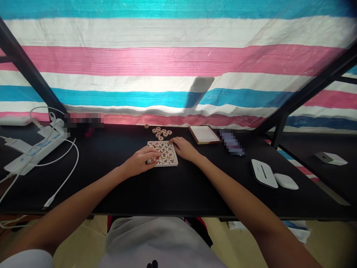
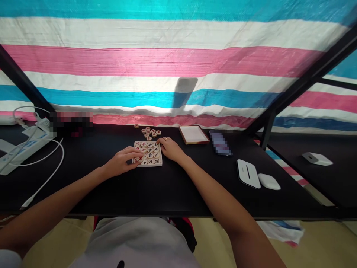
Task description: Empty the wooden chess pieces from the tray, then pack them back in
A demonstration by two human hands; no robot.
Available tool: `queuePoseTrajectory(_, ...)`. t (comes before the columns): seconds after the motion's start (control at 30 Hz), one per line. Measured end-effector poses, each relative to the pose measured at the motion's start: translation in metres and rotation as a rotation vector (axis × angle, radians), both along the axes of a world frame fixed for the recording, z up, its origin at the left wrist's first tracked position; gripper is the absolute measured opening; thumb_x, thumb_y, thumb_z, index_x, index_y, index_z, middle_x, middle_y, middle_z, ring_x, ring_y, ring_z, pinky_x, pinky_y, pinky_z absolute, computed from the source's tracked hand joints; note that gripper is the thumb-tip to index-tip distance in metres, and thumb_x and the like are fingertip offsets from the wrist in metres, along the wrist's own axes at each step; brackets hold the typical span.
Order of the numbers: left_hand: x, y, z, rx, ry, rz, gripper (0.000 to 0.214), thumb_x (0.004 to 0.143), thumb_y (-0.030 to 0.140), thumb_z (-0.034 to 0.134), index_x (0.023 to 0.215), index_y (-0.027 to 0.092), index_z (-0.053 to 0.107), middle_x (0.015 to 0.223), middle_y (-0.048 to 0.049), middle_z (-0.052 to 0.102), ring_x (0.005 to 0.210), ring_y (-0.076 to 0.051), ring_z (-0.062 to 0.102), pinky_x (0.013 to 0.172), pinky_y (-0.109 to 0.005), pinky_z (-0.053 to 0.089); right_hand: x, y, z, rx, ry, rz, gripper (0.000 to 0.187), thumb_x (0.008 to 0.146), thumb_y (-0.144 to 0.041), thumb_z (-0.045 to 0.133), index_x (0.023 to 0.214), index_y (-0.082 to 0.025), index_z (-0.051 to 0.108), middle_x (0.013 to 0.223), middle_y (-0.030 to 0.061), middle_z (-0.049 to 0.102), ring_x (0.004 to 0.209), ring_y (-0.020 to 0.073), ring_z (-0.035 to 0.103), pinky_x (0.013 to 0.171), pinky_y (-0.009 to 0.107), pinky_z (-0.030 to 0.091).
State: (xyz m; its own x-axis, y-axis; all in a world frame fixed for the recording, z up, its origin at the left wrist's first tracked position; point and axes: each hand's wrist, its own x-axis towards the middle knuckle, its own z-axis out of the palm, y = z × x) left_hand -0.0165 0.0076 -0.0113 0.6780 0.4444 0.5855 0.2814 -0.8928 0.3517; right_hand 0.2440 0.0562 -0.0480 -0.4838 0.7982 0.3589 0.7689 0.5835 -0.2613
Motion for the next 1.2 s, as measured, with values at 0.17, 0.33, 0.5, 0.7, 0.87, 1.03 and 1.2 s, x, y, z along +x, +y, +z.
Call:
queuePoseTrajectory(0.17, 0.004, -0.001, -0.006, 0.031, 0.056, 0.01, 0.02, 0.091, 0.025, 0.049, 0.104, 0.02, 0.063, 0.106, -0.0077, 0.067, 0.099, -0.017, 0.061, 0.093, -0.035, 0.048, 0.0, 0.0, -0.001, 0.004, 0.0, -0.003, 0.024, 0.085, -0.009, 0.043, 0.102, -0.02, 0.057, 0.092, 0.0069, 0.06, 0.09, 0.0214, 0.052, 0.082, 0.034, 0.043)
queuePoseTrajectory(0.33, 0.009, -0.001, -0.007, 0.071, 0.105, 0.117, 0.016, 0.09, 0.03, 0.051, 0.092, 0.021, 0.065, 0.105, -0.0053, 0.069, 0.098, -0.018, 0.062, 0.091, -0.034, 0.045, 0.0, 0.001, -0.002, 0.004, -0.005, -0.004, 0.024, 0.085, -0.01, 0.043, 0.102, -0.019, 0.057, 0.094, 0.0077, 0.06, 0.09, 0.022, 0.052, 0.082, 0.034, 0.043)
queuePoseTrajectory(0.5, 0.011, 0.003, -0.007, 0.009, 0.192, 0.222, 0.017, 0.088, 0.034, 0.054, 0.087, 0.023, 0.068, 0.1, -0.0027, 0.071, 0.097, -0.019, 0.061, 0.094, -0.038, 0.04, 0.001, 0.002, -0.003, 0.003, -0.004, -0.002, 0.025, 0.085, -0.009, 0.043, 0.103, -0.02, 0.057, 0.095, 0.0072, 0.06, 0.091, 0.0218, 0.052, 0.082, 0.034, 0.043)
queuePoseTrajectory(0.7, 0.008, 0.004, -0.006, 0.012, 0.178, 0.234, 0.021, 0.088, 0.035, 0.053, 0.085, 0.022, 0.07, 0.109, -0.0044, 0.066, 0.109, -0.022, 0.054, 0.102, -0.042, 0.035, 0.001, 0.002, -0.002, 0.008, -0.011, -0.006, 0.025, 0.085, -0.009, 0.043, 0.102, -0.02, 0.057, 0.094, 0.0071, 0.06, 0.09, 0.0216, 0.052, 0.082, 0.033, 0.043)
queuePoseTrajectory(0.87, 0.003, 0.005, 0.0, -0.016, 0.175, 0.244, 0.026, 0.092, 0.037, 0.047, 0.098, 0.022, 0.068, 0.112, -0.0064, 0.062, 0.11, -0.021, 0.052, 0.1, -0.039, 0.038, 0.0, 0.0, -0.001, 0.004, -0.019, -0.012, 0.024, 0.085, -0.009, 0.043, 0.102, -0.019, 0.056, 0.095, 0.0073, 0.06, 0.09, 0.0216, 0.053, 0.082, 0.033, 0.043)
queuePoseTrajectory(1.03, -0.013, 0.023, 0.004, -0.132, 0.168, 0.359, 0.031, 0.093, 0.038, 0.041, 0.101, 0.019, 0.065, 0.103, -0.0076, 0.062, 0.101, -0.022, 0.055, 0.092, -0.037, 0.044, -0.001, -0.001, 0.0, 0.011, -0.022, -0.022, 0.024, 0.086, -0.009, 0.043, 0.102, -0.02, 0.056, 0.094, 0.0065, 0.06, 0.09, 0.0215, 0.052, 0.082, 0.032, 0.043)
queuePoseTrajectory(1.2, -0.028, 0.046, -0.006, -0.165, 0.254, 0.424, 0.031, 0.091, 0.035, 0.041, 0.102, 0.019, 0.065, 0.099, -0.0073, 0.063, 0.097, -0.023, 0.055, 0.088, -0.038, 0.045, -0.001, -0.001, 0.0, -0.001, -0.025, -0.022, 0.025, 0.085, -0.009, 0.042, 0.103, -0.019, 0.056, 0.095, 0.0075, 0.06, 0.09, 0.0222, 0.052, 0.082, 0.033, 0.043)
